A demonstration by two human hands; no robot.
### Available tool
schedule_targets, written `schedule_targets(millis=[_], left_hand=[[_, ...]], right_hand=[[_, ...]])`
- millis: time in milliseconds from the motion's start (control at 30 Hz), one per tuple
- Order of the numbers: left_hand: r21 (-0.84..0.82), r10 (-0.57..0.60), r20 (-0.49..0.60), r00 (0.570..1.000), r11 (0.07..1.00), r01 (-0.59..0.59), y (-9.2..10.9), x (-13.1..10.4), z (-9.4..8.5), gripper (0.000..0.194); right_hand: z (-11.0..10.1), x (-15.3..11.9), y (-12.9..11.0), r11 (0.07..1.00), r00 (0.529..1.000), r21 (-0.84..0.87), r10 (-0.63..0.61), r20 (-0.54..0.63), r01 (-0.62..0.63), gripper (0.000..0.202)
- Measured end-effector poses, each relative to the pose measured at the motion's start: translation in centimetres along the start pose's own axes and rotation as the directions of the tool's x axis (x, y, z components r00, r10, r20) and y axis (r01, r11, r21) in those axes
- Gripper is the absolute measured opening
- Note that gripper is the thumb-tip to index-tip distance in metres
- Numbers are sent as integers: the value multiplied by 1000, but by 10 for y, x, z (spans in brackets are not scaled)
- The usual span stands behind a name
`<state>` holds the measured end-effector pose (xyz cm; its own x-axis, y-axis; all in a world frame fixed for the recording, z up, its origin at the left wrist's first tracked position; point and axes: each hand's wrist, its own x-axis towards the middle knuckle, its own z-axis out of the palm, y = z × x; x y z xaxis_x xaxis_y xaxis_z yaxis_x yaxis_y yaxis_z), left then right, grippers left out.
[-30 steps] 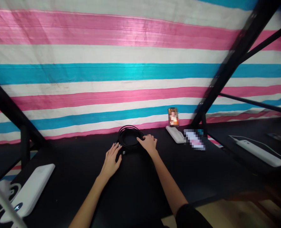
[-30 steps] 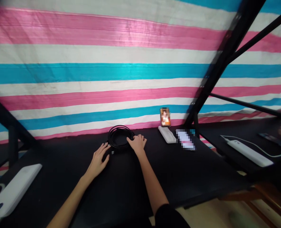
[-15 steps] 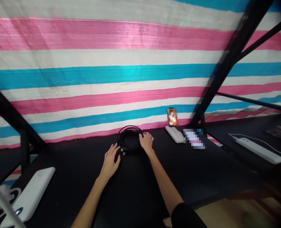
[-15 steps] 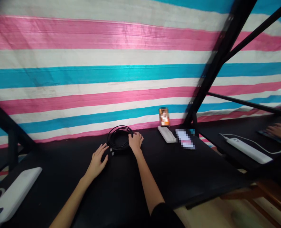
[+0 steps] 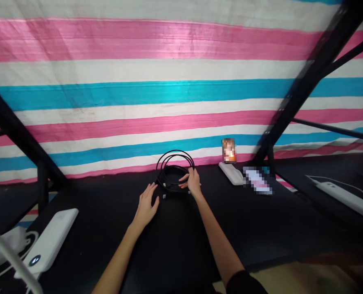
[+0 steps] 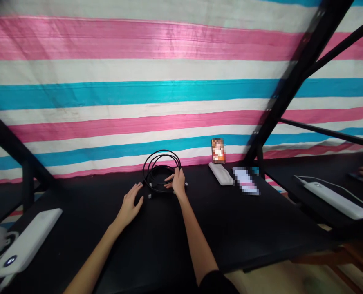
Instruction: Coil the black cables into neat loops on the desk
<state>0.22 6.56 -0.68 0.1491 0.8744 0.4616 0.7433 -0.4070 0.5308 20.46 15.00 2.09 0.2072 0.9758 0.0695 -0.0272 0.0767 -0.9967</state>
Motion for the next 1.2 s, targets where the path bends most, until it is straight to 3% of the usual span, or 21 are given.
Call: schedule_targets(millis=[200, 367, 467, 567, 667, 800, 967, 1200], left_hand=[[-82, -100, 9, 995, 992, 100, -4, 0, 6, 44], [-91, -98, 40, 994, 991, 101, -7, -1, 11, 46], [-73, -83, 55, 995, 994, 87, -6, -2, 12, 47], [-51, -56, 52, 997, 997, 59, -6, -3, 12, 47], [-37, -20, 44, 999, 999, 22, -6, -4, 12, 47], [-20, 1, 38, 999, 1000, 0, -5, -5, 11, 47], [6, 7, 51, 999, 1000, -7, 0, -5, 8, 47], [17, 27, 43, 999, 999, -28, 3, -2, 4, 46]], right_hand=[[-9, 0, -4, 992, 999, 123, 28, 29, -32, 20], [-15, 1, 2, 988, 986, 73, 128, 105, -136, 21], [-18, 2, 7, 992, 986, -26, 122, 111, -120, 28], [-23, 2, 8, 965, 998, -259, -22, 62, 37, 34], [-29, 1, 5, 838, 990, -532, -139, 5, 120, 36], [-31, -1, 2, 655, 980, -748, -196, -28, 110, 40], [-29, -1, 9, 537, 987, -840, -162, -9, 80, 48], [-29, -2, 11, 626, 980, -777, -186, -74, 60, 39]])
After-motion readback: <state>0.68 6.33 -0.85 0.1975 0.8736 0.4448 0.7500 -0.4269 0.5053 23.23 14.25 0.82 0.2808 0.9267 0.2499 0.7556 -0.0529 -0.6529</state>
